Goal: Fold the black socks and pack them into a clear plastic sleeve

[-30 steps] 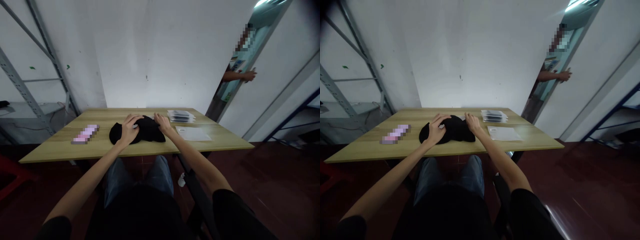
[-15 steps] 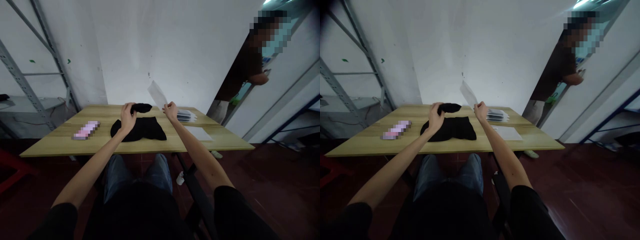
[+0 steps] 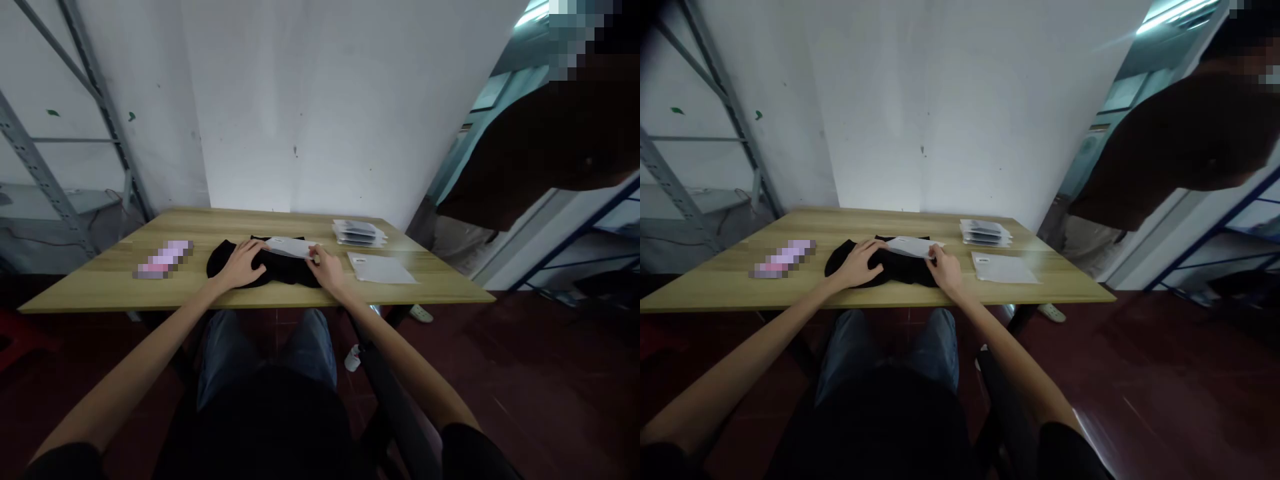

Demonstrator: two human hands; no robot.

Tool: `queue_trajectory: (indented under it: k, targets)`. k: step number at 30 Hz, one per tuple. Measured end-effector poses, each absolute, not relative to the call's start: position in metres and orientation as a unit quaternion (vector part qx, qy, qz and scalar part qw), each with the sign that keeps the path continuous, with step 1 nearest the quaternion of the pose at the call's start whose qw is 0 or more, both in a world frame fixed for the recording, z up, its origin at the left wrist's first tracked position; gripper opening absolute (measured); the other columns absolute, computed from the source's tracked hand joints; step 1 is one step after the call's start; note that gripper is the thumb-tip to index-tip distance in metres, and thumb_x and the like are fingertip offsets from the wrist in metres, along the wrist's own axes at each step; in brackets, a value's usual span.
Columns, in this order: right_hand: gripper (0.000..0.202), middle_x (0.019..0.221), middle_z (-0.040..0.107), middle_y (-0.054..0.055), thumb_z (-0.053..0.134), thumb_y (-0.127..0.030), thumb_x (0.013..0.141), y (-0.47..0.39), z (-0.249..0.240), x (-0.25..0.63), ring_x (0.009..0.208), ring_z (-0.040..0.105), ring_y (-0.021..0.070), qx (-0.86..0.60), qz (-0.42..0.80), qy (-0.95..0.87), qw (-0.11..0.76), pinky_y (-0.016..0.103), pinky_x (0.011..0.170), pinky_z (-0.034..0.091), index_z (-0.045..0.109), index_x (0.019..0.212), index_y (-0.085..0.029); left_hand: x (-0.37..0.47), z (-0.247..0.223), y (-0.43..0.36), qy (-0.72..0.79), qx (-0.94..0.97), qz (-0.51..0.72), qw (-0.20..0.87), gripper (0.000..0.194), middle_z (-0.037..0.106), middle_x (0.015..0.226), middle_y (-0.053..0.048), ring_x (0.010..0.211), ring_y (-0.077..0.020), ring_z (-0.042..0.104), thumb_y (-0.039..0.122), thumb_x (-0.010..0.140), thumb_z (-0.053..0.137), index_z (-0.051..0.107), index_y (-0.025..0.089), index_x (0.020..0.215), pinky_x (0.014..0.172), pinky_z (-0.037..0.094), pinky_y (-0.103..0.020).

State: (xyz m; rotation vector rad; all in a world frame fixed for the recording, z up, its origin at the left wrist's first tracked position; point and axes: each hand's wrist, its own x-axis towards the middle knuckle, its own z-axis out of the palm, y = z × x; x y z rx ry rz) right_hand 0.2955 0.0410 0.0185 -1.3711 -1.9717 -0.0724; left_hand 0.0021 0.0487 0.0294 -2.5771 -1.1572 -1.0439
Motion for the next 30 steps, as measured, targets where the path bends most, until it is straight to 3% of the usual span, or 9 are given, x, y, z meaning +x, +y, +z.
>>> queue_trajectory:
  k: [5, 9, 12, 19, 26, 30]
  targets:
    - [0.02, 0.116, 0.079, 0.007, 0.054, -0.019, 0.1, 0.037, 0.039, 0.281, 0.085, 0.074, 0.0231, -0.485, 0.0, -0.777, 0.4, 0.033, 0.083, 0.053, 0.067, 0.115, -0.024, 0.048, 0.058, 0.038, -0.317, -0.858, -0.391, 0.103, 0.031, 0.07, 0.13, -0.009, 0.124, -0.0279, 0.063, 0.032, 0.098, 0.065, 0.066, 0.022, 0.127, 0.112, 0.048, -0.045]
    - [0.018, 0.11, 0.08, 0.007, 0.052, -0.025, 0.104, 0.034, 0.035, 0.275, 0.093, 0.075, 0.0251, -0.463, 0.009, -0.777, 0.426, 0.035, 0.087, 0.055, 0.067, 0.112, -0.023, 0.076, 0.062, 0.048, -0.273, -0.876, -0.381, 0.116, 0.016, 0.076, 0.114, -0.008, 0.115, -0.0246, 0.067, 0.027, 0.105, 0.059, 0.071, 0.02, 0.113, 0.106, 0.051, -0.041]
    - [0.017, 0.11, 0.08, 0.008, 0.052, -0.03, 0.105, 0.033, 0.028, 0.28, 0.095, 0.076, 0.0254, -0.462, 0.032, -0.766, 0.446, 0.036, 0.087, 0.057, 0.067, 0.109, -0.024, 0.082, 0.057, 0.054, -0.267, -0.875, -0.382, 0.128, 0.017, 0.078, 0.106, -0.007, 0.107, -0.0232, 0.068, 0.028, 0.106, 0.058, 0.072, 0.02, 0.105, 0.101, 0.052, -0.038]
    - [0.014, 0.12, 0.079, 0.008, 0.049, -0.033, 0.106, 0.025, 0.023, 0.291, 0.104, 0.076, 0.0254, -0.432, 0.067, -0.768, 0.467, 0.04, 0.095, 0.059, 0.062, 0.103, -0.027, 0.076, 0.05, 0.051, -0.256, -0.871, -0.381, 0.176, 0.021, 0.079, 0.109, -0.006, 0.109, -0.0232, 0.065, 0.028, 0.107, 0.056, 0.076, 0.022, 0.101, 0.099, 0.05, -0.04]
    - [0.024, 0.12, 0.078, 0.009, 0.051, -0.05, 0.104, 0.034, 0.021, 0.336, 0.104, 0.077, 0.0238, -0.423, 0.151, -0.694, 0.562, 0.041, 0.082, 0.066, 0.054, 0.101, -0.027, 0.025, 0.054, 0.062, -0.342, -0.845, -0.376, 0.164, 0.021, 0.078, 0.11, -0.008, 0.111, -0.0255, 0.065, 0.028, 0.106, 0.056, 0.074, 0.022, 0.097, 0.102, 0.05, -0.042]
    - [0.022, 0.121, 0.075, 0.012, 0.051, -0.045, 0.103, 0.035, 0.025, 0.353, 0.099, 0.077, 0.0257, -0.475, 0.135, -0.684, 0.537, 0.041, 0.073, 0.067, 0.056, 0.11, -0.025, 0.004, 0.05, 0.059, -0.399, -0.82, -0.38, 0.155, 0.019, 0.076, 0.11, -0.008, 0.099, -0.0224, 0.069, 0.027, 0.105, 0.055, 0.072, 0.02, 0.1, 0.084, 0.053, -0.034]
